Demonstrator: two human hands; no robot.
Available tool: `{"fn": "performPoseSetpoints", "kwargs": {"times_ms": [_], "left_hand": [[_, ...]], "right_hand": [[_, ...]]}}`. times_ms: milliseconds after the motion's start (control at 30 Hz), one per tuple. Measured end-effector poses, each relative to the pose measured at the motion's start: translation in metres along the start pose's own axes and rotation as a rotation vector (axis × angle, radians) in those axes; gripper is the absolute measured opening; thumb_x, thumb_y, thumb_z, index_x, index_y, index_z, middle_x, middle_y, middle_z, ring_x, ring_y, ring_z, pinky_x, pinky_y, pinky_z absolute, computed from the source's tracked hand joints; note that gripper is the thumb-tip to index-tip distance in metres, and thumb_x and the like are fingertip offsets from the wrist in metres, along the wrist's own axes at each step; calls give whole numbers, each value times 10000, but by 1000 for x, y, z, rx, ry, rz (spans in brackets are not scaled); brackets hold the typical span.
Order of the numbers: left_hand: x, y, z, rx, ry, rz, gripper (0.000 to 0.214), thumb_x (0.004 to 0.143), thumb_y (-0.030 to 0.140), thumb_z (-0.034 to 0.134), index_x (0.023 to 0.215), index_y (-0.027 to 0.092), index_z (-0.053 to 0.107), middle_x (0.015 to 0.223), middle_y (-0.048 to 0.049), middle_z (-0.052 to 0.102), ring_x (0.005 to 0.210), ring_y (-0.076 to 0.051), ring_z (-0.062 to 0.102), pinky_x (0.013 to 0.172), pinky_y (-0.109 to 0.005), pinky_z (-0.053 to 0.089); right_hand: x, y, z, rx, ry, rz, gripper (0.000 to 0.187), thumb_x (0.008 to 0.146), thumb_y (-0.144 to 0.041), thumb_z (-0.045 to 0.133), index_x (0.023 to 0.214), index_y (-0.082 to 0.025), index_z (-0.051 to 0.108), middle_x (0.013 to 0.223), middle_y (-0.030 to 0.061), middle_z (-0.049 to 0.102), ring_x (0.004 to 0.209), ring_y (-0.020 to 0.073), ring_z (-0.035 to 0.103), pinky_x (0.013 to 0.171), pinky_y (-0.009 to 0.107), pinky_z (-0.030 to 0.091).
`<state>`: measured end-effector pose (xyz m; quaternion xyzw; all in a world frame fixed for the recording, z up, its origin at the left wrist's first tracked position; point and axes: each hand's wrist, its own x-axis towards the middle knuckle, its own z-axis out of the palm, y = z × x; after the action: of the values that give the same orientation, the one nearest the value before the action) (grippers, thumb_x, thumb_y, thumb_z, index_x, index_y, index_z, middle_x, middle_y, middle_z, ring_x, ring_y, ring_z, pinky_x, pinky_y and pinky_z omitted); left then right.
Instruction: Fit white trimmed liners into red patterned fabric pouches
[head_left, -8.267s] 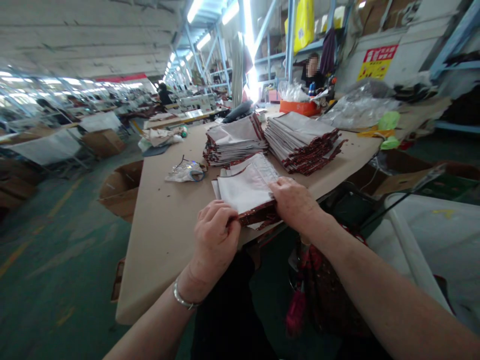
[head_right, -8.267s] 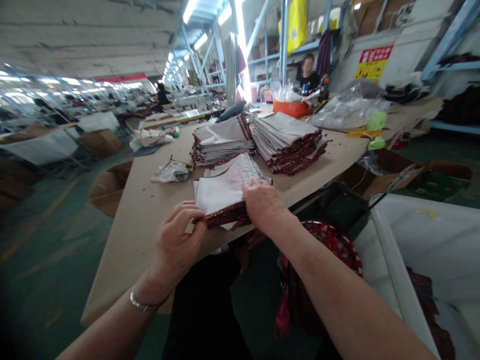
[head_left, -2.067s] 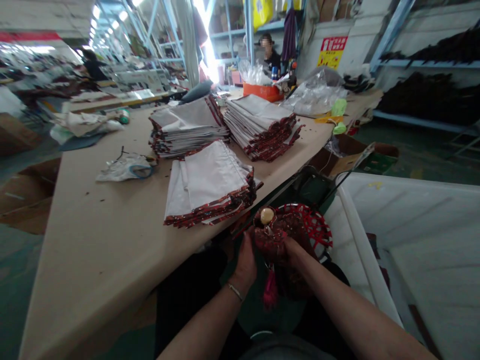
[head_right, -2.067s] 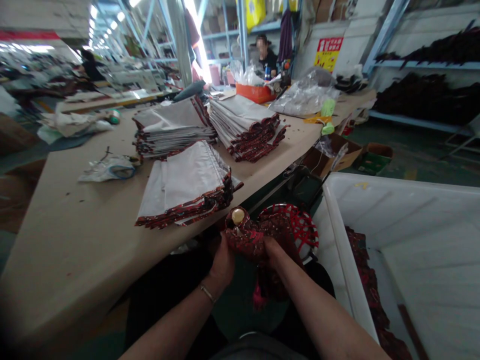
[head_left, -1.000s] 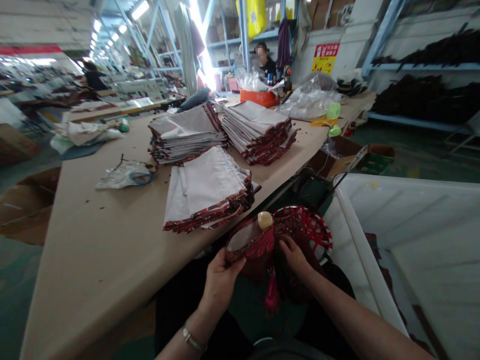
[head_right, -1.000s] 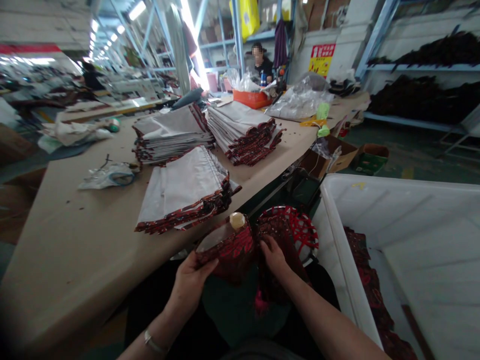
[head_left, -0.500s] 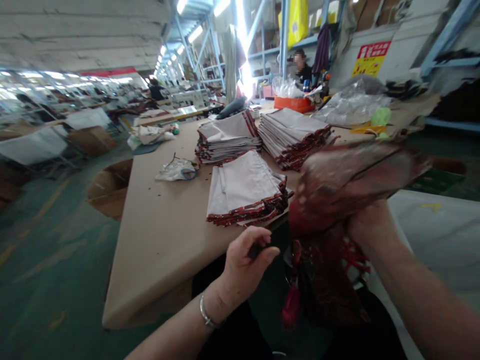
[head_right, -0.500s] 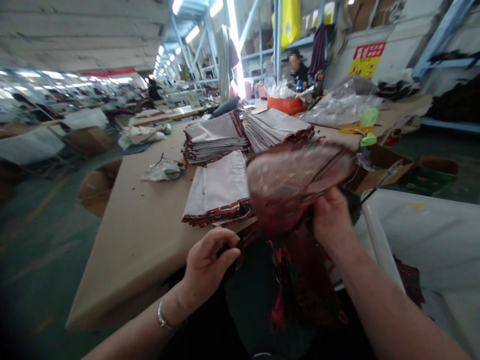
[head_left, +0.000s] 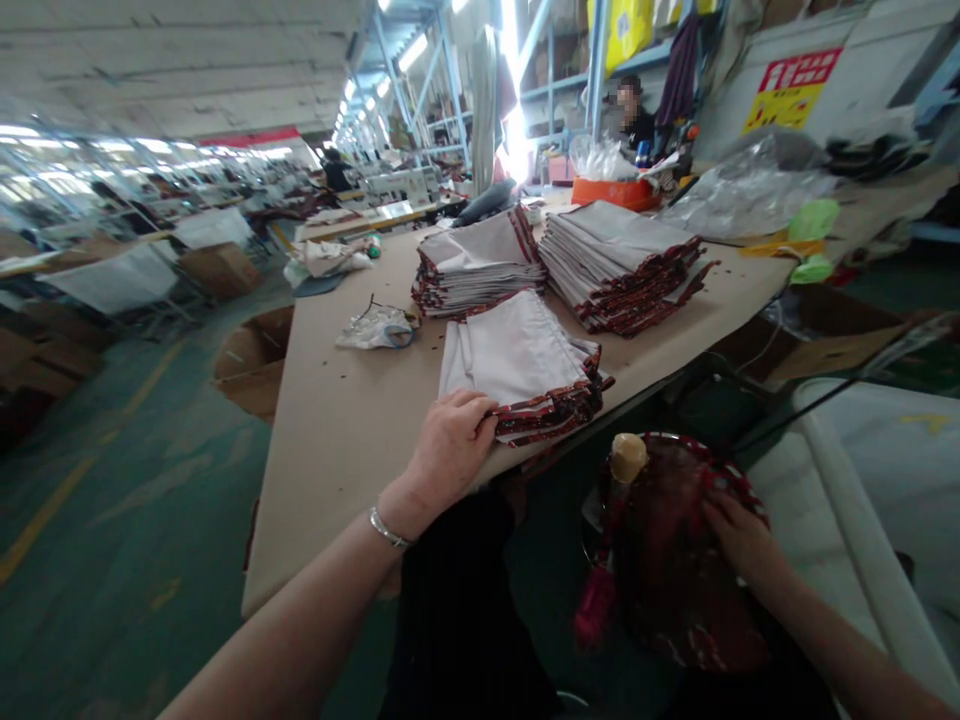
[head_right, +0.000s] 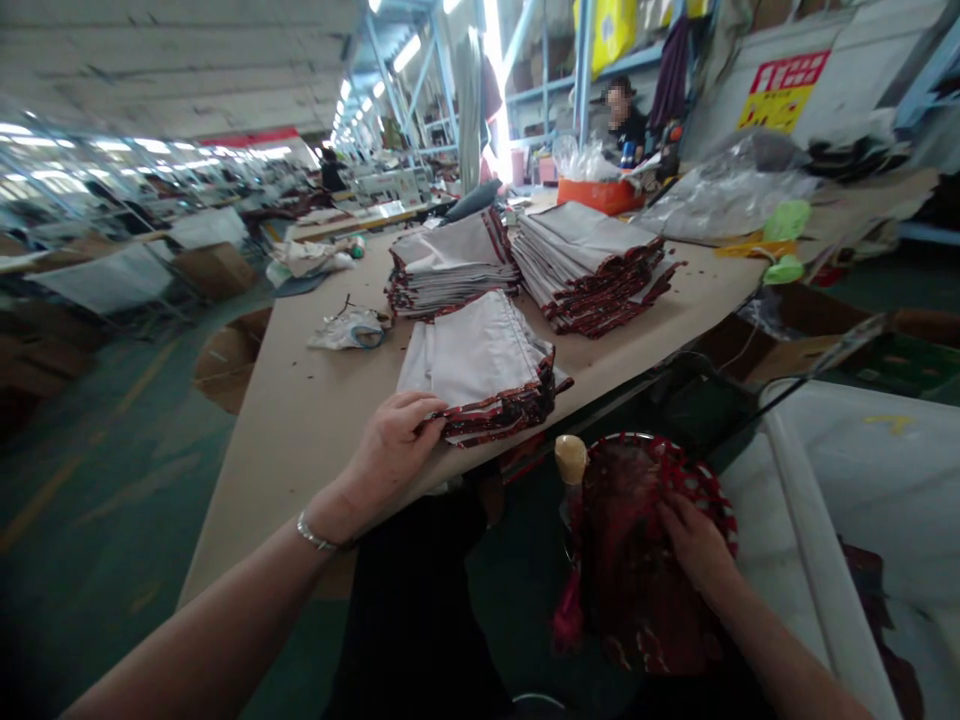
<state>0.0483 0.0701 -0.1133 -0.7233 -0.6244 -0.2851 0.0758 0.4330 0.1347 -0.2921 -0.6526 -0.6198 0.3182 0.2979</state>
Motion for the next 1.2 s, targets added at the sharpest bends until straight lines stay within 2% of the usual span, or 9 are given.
{"fn": "performPoseSetpoints", "kwargs": {"times_ms": [100, 200, 433, 533, 633, 733, 967, 1067, 1200], "left_hand": [[4, -1, 2, 57, -63, 34, 156, 866, 168, 511, 891, 174, 665, 911, -58, 669, 871, -187, 607, 847, -333, 488], [8, -2, 1, 105, -151, 68, 180, 895, 184, 477, 883, 170, 655, 904, -59, 657, 857, -177, 599, 836, -314, 488], [18, -1, -7, 229, -339, 62, 274, 922, 150, 396, 761, 156, 618, 783, -50, 596, 707, -148, 550, 700, -263, 482], [20, -3, -9, 192, -350, 93, 229, 931, 222, 433, 817, 153, 620, 815, -45, 586, 720, -146, 557, 721, -269, 481], [21, -4, -10, 153, -352, 143, 193, 921, 284, 481, 883, 158, 623, 856, -47, 594, 767, -160, 575, 745, -281, 480], [24, -6, -9, 143, -366, 141, 213, 926, 242, 455, 870, 154, 641, 850, -59, 610, 768, -169, 589, 730, -282, 477], [32, -16, -7, 126, -383, 129, 254, 905, 176, 443, 793, 146, 669, 793, -61, 633, 728, -161, 600, 695, -267, 472], [34, -25, -4, -29, -361, 104, 235, 882, 170, 478, 790, 170, 694, 791, -36, 649, 747, -142, 605, 727, -248, 469], [38, -34, -2, -258, -376, -18, 174, 823, 177, 542, 775, 168, 709, 757, -17, 662, 726, -131, 599, 717, -234, 459]], "right_hand": [[-2, 31, 17, -38, -35, 129, 442, 666, -468, 540, 1022, -216, 615, 991, 124, 707, 949, 340, 662, 902, 490, 487], [-1, 20, 14, -12, -16, 77, 466, 693, -487, 532, 1066, -216, 602, 1076, 123, 686, 1011, 321, 646, 948, 474, 468], [-6, -87, -19, 197, 70, -227, 320, 815, -468, 520, 992, -229, 639, 964, 70, 701, 892, 229, 659, 863, 383, 521], [-16, -141, -30, 150, 62, -560, 210, 887, -369, 497, 957, -238, 646, 925, 47, 684, 863, 186, 644, 833, 325, 512], [-23, -193, -30, 155, -45, -900, 164, 916, -239, 480, 981, -229, 630, 965, 45, 660, 906, 157, 625, 827, 278, 495], [-21, -235, -20, 155, -172, -1080, 164, 919, -186, 479, 978, -208, 630, 945, 45, 658, 905, 149, 614, 819, 269, 485], [19, -285, 19, -237, -373, -1229, 225, 918, -195, 461, 891, -173, 683, 886, 62, 663, 873, 190, 581, 801, 321, 436], [34, -296, 32, -372, -374, -1236, 217, 893, -190, 502, 810, -171, 702, 826, 59, 659, 836, 192, 580, 772, 308, 407], [44, -307, 44, -400, -432, -1187, 219, 863, -170, 527, 771, -187, 725, 787, 41, 673, 807, 176, 590, 747, 272, 385]]}}
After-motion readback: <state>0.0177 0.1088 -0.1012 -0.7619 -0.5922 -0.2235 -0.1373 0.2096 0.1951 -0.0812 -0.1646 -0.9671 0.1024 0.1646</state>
